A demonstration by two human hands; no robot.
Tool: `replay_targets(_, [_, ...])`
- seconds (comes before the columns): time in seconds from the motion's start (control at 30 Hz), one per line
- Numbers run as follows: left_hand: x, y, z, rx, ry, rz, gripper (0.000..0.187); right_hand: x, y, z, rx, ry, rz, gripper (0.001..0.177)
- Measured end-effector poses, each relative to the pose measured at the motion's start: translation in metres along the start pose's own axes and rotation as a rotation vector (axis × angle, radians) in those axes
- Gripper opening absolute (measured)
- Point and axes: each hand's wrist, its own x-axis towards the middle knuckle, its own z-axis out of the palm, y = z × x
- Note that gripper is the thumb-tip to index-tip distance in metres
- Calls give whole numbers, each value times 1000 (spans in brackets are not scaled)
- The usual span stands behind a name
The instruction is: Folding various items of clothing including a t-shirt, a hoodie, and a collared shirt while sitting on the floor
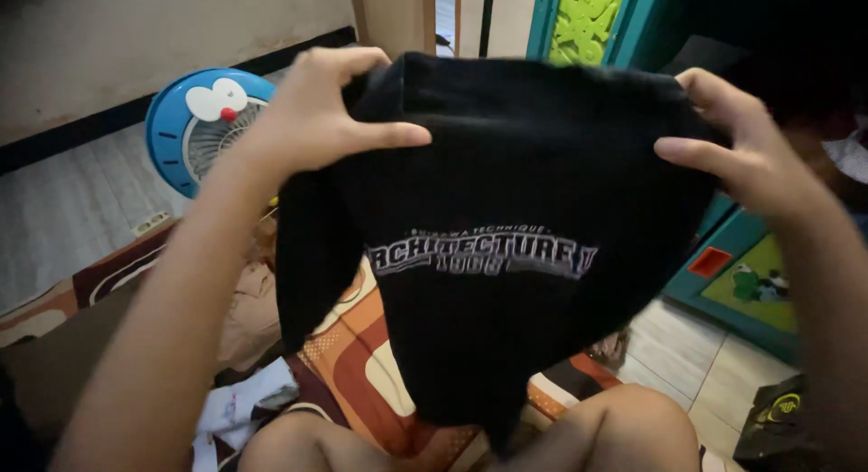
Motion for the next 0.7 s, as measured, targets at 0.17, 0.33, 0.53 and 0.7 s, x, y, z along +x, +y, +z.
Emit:
replay_targets(0.17, [23, -4, -13, 79, -59, 78, 33, -17, -25, -9, -238, 89, 285, 20])
replay_targets(0.33, [65, -21, -10, -122, -64, 190, 28, -45, -20, -16, -223, 241, 316, 24])
replay_targets(0.53, [136, -40, 63, -35, -61, 57, 21, -65, 58, -54, -186, 326, 243, 29])
replay_targets(0.7, [202, -80, 177, 265, -5, 428, 30, -96, 99, -83, -159, 429, 320, 21])
